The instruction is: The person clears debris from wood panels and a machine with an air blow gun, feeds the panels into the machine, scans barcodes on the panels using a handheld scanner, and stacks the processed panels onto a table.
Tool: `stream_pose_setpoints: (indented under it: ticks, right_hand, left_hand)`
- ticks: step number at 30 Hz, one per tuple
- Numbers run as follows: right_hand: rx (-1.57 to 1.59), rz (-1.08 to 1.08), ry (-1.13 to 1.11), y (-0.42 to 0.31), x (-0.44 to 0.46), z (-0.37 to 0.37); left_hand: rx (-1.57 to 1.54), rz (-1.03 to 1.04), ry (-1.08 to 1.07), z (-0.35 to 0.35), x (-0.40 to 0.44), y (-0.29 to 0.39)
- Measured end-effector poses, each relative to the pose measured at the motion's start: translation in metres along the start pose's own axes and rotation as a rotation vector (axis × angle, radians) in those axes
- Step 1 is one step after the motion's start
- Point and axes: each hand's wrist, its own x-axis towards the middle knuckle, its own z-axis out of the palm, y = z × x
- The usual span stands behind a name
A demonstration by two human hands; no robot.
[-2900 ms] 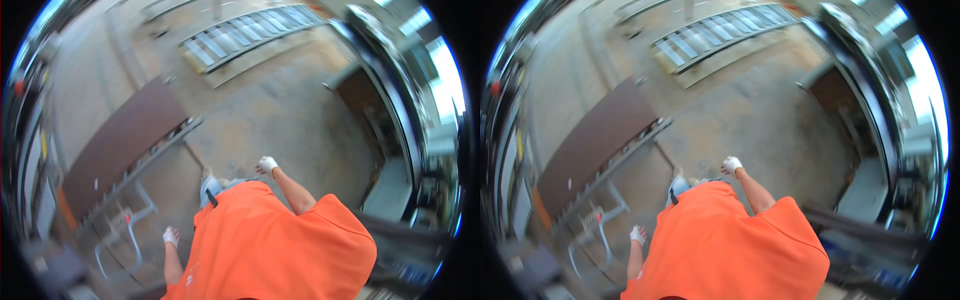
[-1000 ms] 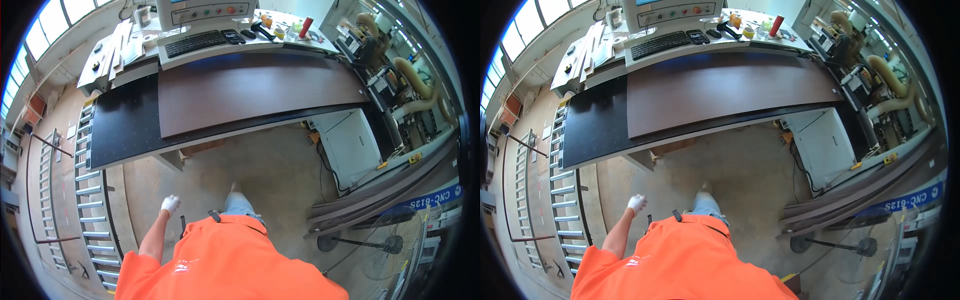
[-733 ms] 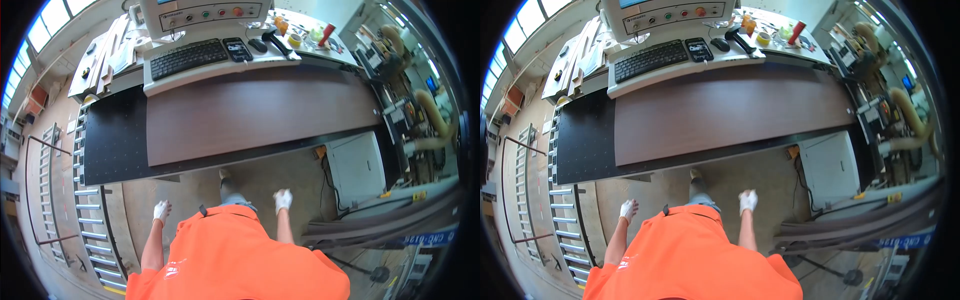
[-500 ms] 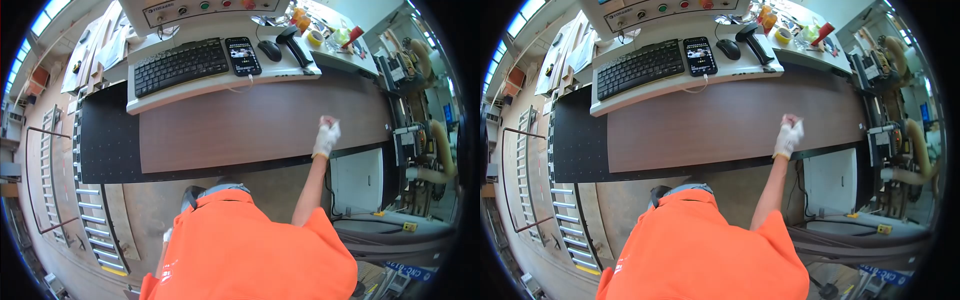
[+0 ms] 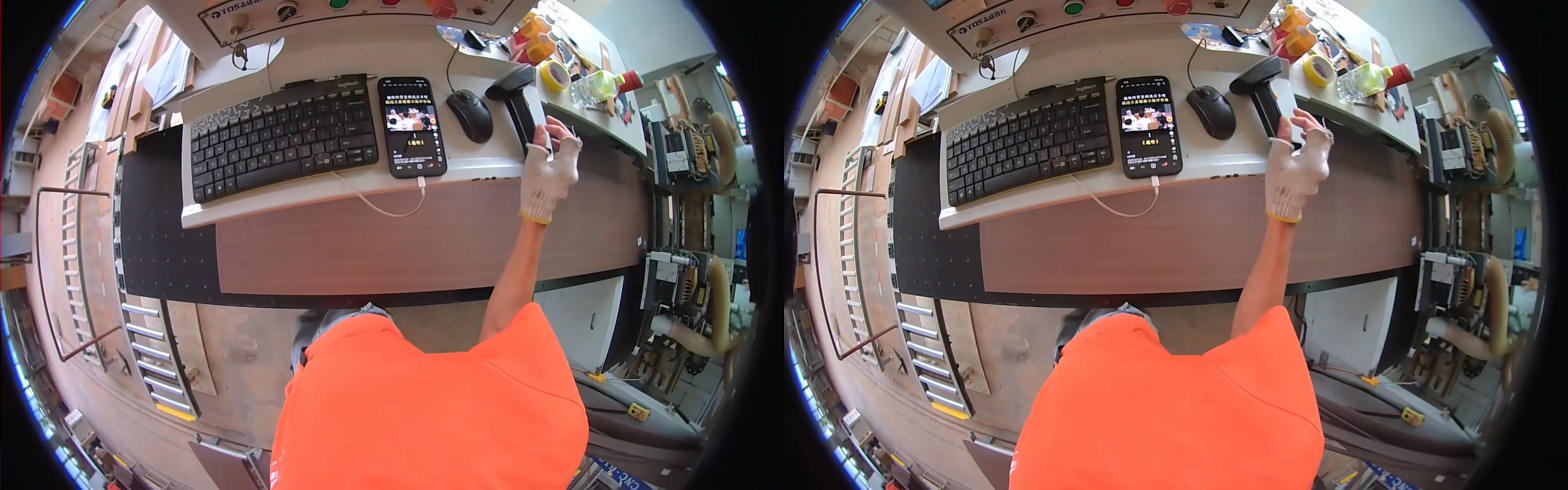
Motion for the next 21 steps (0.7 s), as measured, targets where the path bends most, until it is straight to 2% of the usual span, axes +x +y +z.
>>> stream_pose_setpoints:
  ticks: [2, 4, 5, 8, 9, 10, 12, 13, 15, 16, 17, 19, 21]
  right_hand:
    - [0.022, 0.025, -0.043, -0.005, -0.004, 0.005]
    - [-0.283, -0.100, -0.218, -0.005, -0.007, 0.005]
    - [-0.300, -0.006, -0.313, -0.003, -0.005, 0.003]
    - [-0.375, 0.013, -0.240, -0.014, 0.000, 0.007]
    - [-0.370, -0.060, -0.183, -0.021, -0.005, 0.004]
    - [-0.363, 0.075, -0.205, -0.044, -0.013, -0.005]
    - [-0.092, 0.211, -0.103, -0.107, -0.040, -0.033]
    - [-0.042, 0.137, -0.118, -0.131, -0.061, -0.050]
    - [0.172, 0.166, -0.190, -0.190, -0.110, -0.075]
    - [0.446, 0.207, -0.241, -0.220, -0.140, -0.082]
    - [0.617, 0.230, -0.357, -0.255, -0.172, -0.093]
    - [0.907, 0.079, -0.745, -0.327, -0.229, -0.109]
    - [0.856, 0.029, -1.157, -0.402, -0.299, -0.133]
  left_hand:
    - [-0.018, -0.006, 0.007, 0.001, -0.002, -0.002]
    - [-0.036, -0.011, 0.018, 0.001, -0.003, -0.008]
    - [-0.044, -0.013, 0.020, 0.000, -0.003, -0.012]
    - [-0.075, -0.002, 0.028, -0.006, -0.001, -0.025]
    - [-0.089, 0.004, 0.028, -0.010, 0.001, -0.033]
    - [-0.106, 0.018, 0.030, -0.012, 0.002, -0.043]
    - [-0.171, 0.059, 0.048, -0.013, 0.002, -0.075]
    - [-0.199, 0.108, 0.072, -0.014, 0.006, -0.092]
    - [-0.311, 0.216, 0.147, -0.009, 0.008, -0.117]
    - [-0.656, 0.178, 0.154, -0.008, -0.050, -0.078]
    - [-0.657, 0.209, 0.169, -0.021, -0.076, -0.060]
    - [-0.630, 0.501, 0.152, -0.049, -0.129, -0.049]
    - [-0.642, 0.716, 0.137, -0.080, -0.179, -0.056]
